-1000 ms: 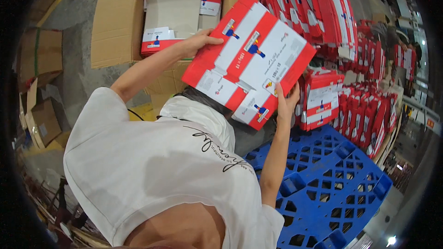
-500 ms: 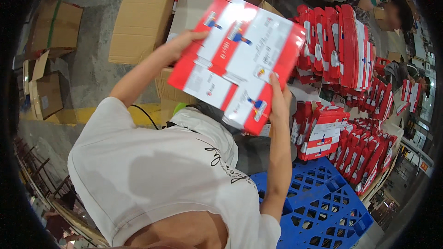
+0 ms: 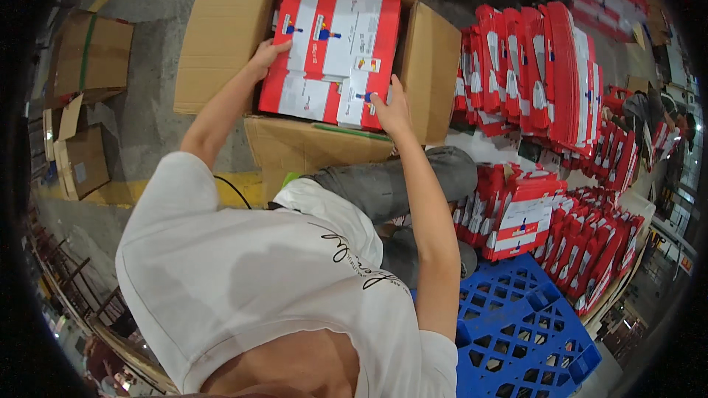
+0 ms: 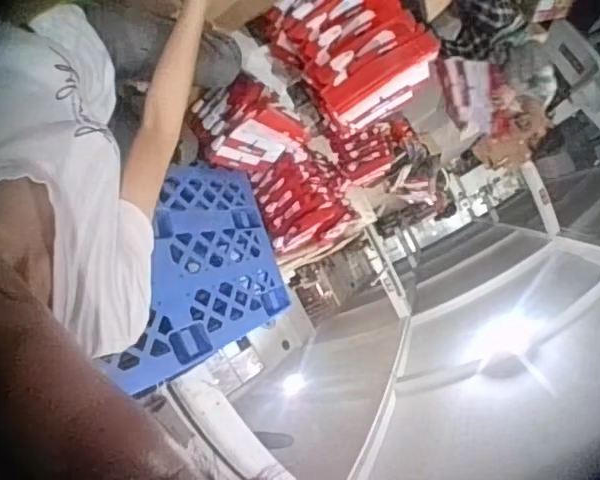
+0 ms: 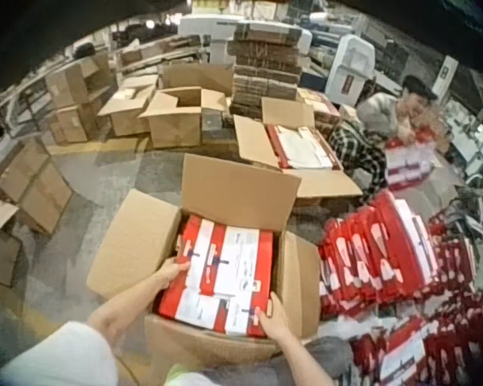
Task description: The person repeatedly picks up stacks of red and white envelopes, separates them into smaller bundles, and places them into cardboard boxes. The person handles the envelopes by hand, organizing them into neat piles within the boxes.
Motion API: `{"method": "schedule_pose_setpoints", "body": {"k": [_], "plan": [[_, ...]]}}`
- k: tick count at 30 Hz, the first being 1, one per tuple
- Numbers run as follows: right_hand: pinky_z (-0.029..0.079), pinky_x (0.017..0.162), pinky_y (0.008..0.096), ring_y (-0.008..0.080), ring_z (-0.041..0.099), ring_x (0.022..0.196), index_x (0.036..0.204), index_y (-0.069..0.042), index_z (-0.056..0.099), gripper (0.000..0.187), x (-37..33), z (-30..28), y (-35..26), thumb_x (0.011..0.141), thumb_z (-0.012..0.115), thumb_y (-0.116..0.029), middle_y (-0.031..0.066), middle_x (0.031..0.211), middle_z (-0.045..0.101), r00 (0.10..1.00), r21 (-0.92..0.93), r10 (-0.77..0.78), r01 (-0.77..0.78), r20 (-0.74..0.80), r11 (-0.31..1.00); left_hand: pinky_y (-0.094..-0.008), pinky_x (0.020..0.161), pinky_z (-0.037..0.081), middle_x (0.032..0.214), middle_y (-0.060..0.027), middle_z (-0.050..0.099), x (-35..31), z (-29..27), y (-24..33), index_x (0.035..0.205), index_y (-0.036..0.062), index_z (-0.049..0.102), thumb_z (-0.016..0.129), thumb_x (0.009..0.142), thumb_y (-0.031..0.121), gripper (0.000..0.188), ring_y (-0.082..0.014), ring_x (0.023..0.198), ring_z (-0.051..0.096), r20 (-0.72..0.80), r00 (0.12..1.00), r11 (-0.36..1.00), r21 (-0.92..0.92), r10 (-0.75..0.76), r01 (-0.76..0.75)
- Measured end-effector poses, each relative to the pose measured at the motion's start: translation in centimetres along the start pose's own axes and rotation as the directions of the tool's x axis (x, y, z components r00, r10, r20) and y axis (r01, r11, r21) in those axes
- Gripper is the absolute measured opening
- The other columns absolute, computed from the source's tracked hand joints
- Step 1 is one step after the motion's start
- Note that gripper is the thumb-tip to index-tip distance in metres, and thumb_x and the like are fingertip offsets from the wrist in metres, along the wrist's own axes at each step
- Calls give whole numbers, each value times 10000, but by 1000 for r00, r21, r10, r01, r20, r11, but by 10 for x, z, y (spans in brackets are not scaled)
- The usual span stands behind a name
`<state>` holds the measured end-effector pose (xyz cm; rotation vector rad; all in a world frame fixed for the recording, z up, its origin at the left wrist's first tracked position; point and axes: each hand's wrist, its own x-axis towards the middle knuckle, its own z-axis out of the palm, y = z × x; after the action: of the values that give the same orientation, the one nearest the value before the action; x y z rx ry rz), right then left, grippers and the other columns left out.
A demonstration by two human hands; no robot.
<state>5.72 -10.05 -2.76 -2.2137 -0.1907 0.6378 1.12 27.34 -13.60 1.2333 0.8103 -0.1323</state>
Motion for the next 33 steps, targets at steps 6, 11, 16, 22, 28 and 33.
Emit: {"method": "schedule_pose_setpoints", "body": {"k": [6,11,16,22,28,33], "plan": [[476,1052,509,479,573,1240,1601,50,149,874,-6,29,0,921,665,-140,359,1357,538,995,-343,94,-83,16,936,-398,878,585,1194,-175,706,-22,17,23,1281,-66,584,821,880,288,585,-245,1009,719,-130,991,1000,-9,-14,13],[511,1008,524,487,596,1186,1603,66,62,906,-16,38,1,911,629,-76,375,1300,540,992,-496,105,-59,65,866,-375,872,565,1158,-160,722,-19,11,-1,1250,-61,619,849,847,329,606,-225,972,713,-211,974,996,-4,82,-85],[534,933,542,508,652,1063,1604,58,71,928,-13,35,5,937,681,-157,371,1210,608,998,-483,45,-15,52,875,-376,875,559,1138,-146,731,-1,13,-5,1224,-65,641,859,832,351,612,-230,965,709,-196,976,995,38,95,-90],[545,911,469,390,687,1045,1314,-28,639,422,-95,-27,-5,975,677,-278,201,1169,700,895,-214,-361,311,-262,926,-465,1073,468,1327,-276,625,-30,12,28,1378,-75,556,806,856,485,805,-378,1242,605,-63,727,388,875,684,-290],[569,764,274,125,712,874,1195,22,682,240,-222,-144,103,1000,675,-118,73,1013,745,661,215,29,201,-750,956,-499,1124,373,1359,-245,578,-94,163,77,1395,-47,542,772,919,185,577,-389,1298,486,365,292,-18,652,884,-758],[591,725,300,206,756,814,1150,58,692,231,-326,-222,264,989,671,-106,149,955,754,200,445,414,146,-888,884,-417,1102,401,1283,-159,638,-179,359,61,1278,-8,633,738,937,122,379,-322,1265,546,715,170,103,137,678,-985]]}}
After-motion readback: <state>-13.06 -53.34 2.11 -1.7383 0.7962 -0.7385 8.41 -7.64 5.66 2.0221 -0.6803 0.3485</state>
